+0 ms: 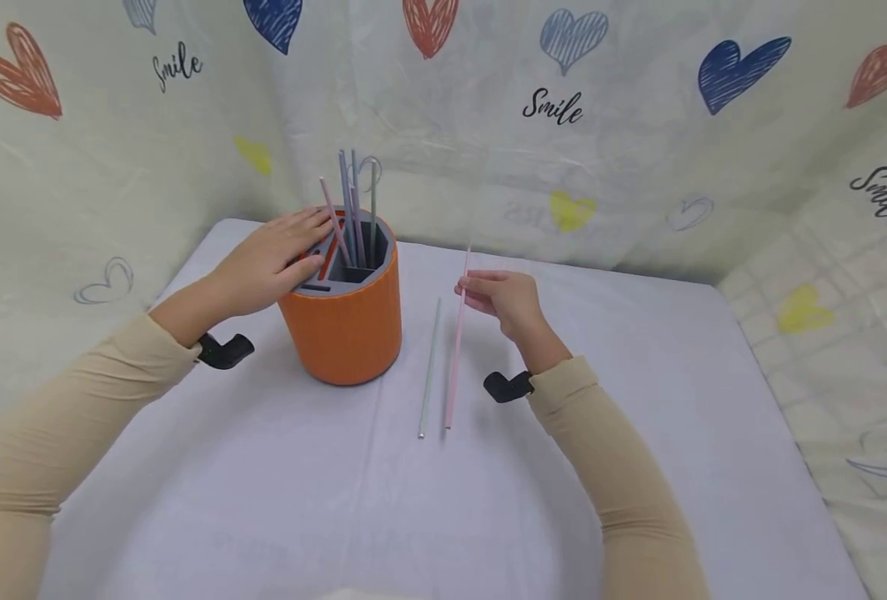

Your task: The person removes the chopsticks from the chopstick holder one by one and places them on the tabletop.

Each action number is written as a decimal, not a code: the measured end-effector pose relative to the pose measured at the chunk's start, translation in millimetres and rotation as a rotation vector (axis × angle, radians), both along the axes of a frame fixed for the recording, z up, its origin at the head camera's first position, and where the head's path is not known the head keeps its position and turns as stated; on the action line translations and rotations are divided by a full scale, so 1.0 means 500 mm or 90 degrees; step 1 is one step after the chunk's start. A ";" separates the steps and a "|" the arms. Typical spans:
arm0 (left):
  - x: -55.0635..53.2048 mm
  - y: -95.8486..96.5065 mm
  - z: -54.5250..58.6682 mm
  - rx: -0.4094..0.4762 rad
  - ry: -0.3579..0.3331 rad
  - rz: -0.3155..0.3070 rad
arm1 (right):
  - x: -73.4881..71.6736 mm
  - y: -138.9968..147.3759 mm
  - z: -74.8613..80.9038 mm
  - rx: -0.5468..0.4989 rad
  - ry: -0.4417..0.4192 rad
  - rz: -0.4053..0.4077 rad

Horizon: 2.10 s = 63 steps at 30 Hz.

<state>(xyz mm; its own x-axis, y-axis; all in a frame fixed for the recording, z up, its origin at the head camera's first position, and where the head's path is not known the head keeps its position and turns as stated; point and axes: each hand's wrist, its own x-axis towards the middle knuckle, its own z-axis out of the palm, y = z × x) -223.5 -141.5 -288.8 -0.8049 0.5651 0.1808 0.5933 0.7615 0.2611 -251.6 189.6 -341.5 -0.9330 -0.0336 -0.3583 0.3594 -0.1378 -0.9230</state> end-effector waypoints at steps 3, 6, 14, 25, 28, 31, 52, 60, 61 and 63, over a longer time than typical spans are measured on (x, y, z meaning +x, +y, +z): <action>0.002 0.001 0.000 -0.002 -0.003 0.003 | -0.010 -0.003 -0.020 0.014 -0.022 0.007; 0.003 0.001 0.002 0.001 0.001 0.006 | -0.022 -0.007 -0.035 0.008 -0.039 0.015; 0.001 0.005 0.003 0.002 0.011 0.001 | -0.041 -0.007 -0.078 0.012 -0.084 0.044; 0.004 0.002 0.002 -0.009 0.005 0.015 | -0.057 -0.012 -0.120 0.022 -0.150 0.033; 0.003 0.003 0.001 -0.005 0.009 0.013 | -0.060 -0.011 -0.129 0.029 -0.160 0.022; 0.003 0.003 0.001 -0.003 0.008 0.014 | -0.065 -0.010 -0.141 0.028 -0.166 0.014; 0.002 0.003 0.000 0.003 0.004 0.007 | -0.079 -0.001 -0.178 0.155 -0.182 -0.011; 0.001 0.004 -0.001 0.002 0.004 0.005 | -0.078 0.001 -0.184 0.133 -0.186 -0.035; 0.001 0.004 -0.001 0.002 0.005 0.005 | -0.078 0.000 -0.184 0.134 -0.190 -0.040; 0.001 0.004 -0.001 0.005 0.004 0.005 | -0.077 0.000 -0.184 0.135 -0.192 -0.041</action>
